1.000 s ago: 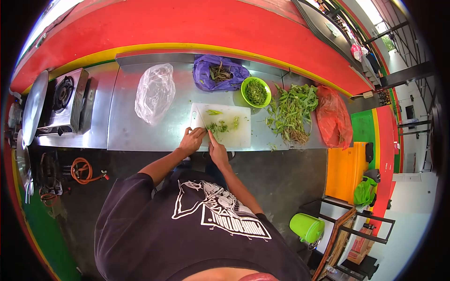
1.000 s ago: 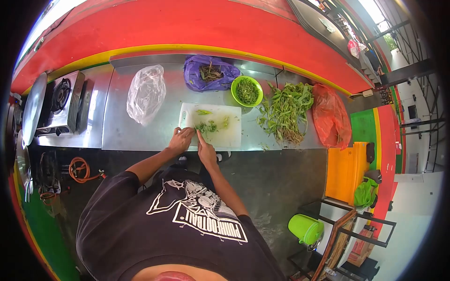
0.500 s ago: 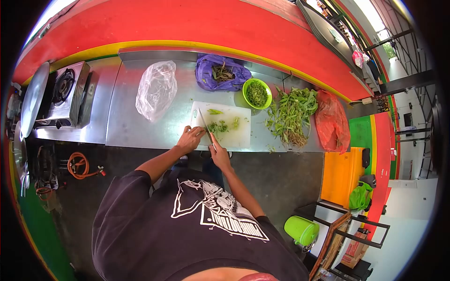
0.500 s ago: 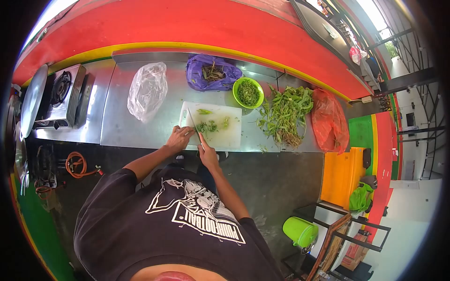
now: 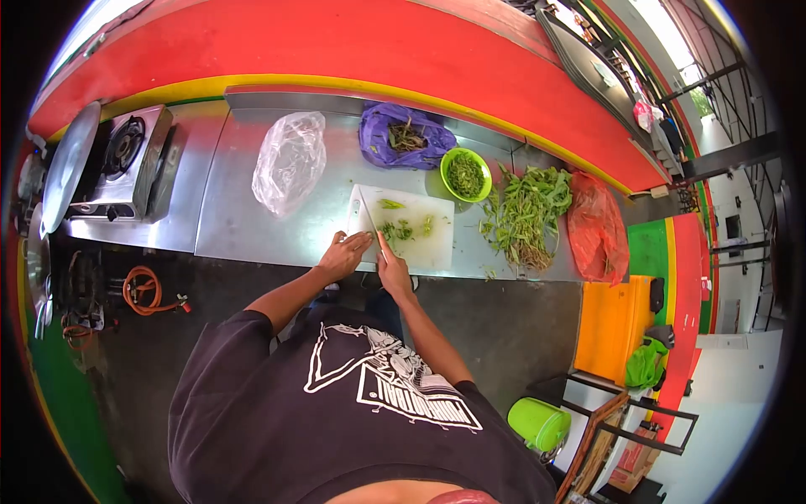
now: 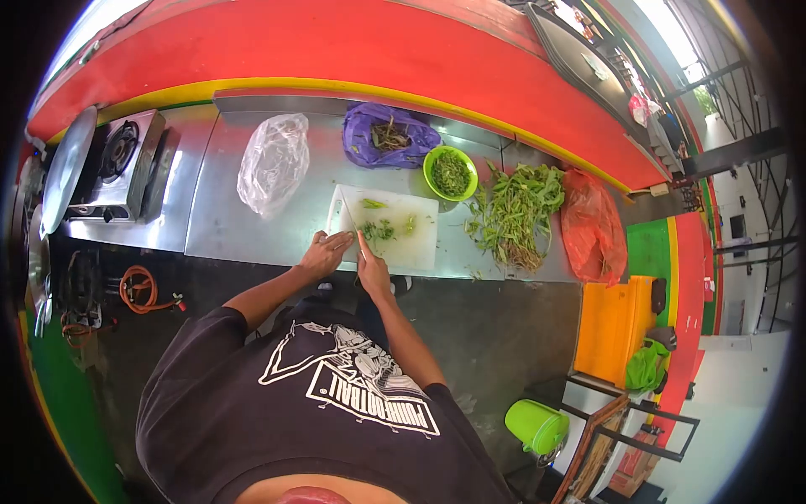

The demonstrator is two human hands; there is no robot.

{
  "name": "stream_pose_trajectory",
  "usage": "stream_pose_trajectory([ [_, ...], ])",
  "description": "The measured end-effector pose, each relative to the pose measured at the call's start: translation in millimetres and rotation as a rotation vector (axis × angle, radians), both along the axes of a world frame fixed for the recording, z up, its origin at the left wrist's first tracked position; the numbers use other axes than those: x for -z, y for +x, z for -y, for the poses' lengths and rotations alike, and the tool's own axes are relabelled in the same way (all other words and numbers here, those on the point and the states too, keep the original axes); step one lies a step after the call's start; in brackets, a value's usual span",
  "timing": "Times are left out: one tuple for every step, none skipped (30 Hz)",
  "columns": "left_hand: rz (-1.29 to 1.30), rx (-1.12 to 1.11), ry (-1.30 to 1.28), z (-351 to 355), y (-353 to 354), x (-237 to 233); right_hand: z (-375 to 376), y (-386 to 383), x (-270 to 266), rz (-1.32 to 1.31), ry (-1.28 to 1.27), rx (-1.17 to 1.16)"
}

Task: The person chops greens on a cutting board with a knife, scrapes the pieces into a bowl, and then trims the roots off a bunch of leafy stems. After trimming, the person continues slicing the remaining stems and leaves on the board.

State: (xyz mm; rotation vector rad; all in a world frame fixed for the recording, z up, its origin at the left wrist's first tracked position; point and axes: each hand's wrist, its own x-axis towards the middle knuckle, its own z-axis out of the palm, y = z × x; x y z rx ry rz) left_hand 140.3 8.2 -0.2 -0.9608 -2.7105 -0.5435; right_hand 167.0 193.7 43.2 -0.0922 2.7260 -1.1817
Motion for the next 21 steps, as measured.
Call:
stream_pose_trajectory([
  [0.008, 0.003, -0.018, 2, 1, 1, -4, 3, -1, 0.027, -0.010, -0.004],
  [0.019, 0.008, -0.034, 3, 1, 3, -7, 7, -2, 0.056, -0.018, -0.005],
  [0.022, 0.001, -0.031, 4, 2, 3, -9, 11, 0, 0.059, -0.015, -0.013],
  [0.013, 0.011, -0.036, 4, 2, 3, -12, 16, 2, -0.029, -0.023, -0.027],
  [0.003, 0.022, -0.042, 5, 2, 2, -14, 19, 4, -0.117, -0.032, -0.040],
  [0.004, 0.022, -0.040, 5, 2, 2, -15, 22, 4, -0.116, -0.030, -0.041],
  [-0.003, 0.022, -0.039, 5, 2, 2, -16, 24, 4, -0.073, -0.046, -0.036],
  [-0.011, 0.025, -0.037, 4, 3, 1, -17, 27, 4, -0.030, -0.062, -0.027],
  [-0.005, 0.024, -0.062, 4, 4, 2, -18, 29, 4, -0.015, -0.055, -0.027],
  [-0.006, 0.032, -0.062, 3, 4, 2, -19, 30, 3, -0.016, -0.055, -0.019],
  [-0.003, 0.030, -0.065, 2, 3, 2, -18, 30, 3, 0.046, -0.023, -0.016],
  [-0.001, 0.026, -0.070, 3, 3, 2, -18, 31, 6, 0.107, 0.008, -0.016],
  [0.006, 0.035, -0.065, 4, 3, 1, -15, 34, 9, -0.060, -0.003, -0.013],
  [0.004, 0.036, -0.071, 4, 3, 0, -14, 34, 12, -0.062, -0.009, -0.012],
  [0.014, 0.027, -0.078, 3, 3, 0, -13, 33, 8, -0.027, 0.025, -0.009],
  [0.024, 0.017, -0.084, 2, 4, -1, -12, 32, 4, 0.009, 0.060, -0.007],
  [0.021, 0.012, -0.099, 2, 5, -2, -11, 30, 0, 0.051, 0.081, -0.022],
  [0.021, 0.013, -0.104, 2, 6, 0, -9, 28, 5, 0.052, 0.076, -0.021],
  [0.028, 0.006, -0.108, 1, 6, 3, -7, 24, 12, -0.057, 0.074, -0.031],
  [0.032, -0.001, -0.111, 0, 5, 5, -5, 20, 19, -0.167, 0.072, -0.039],
  [0.036, -0.008, -0.140, -1, 6, 8, -3, 16, 17, -0.080, 0.065, -0.039],
])
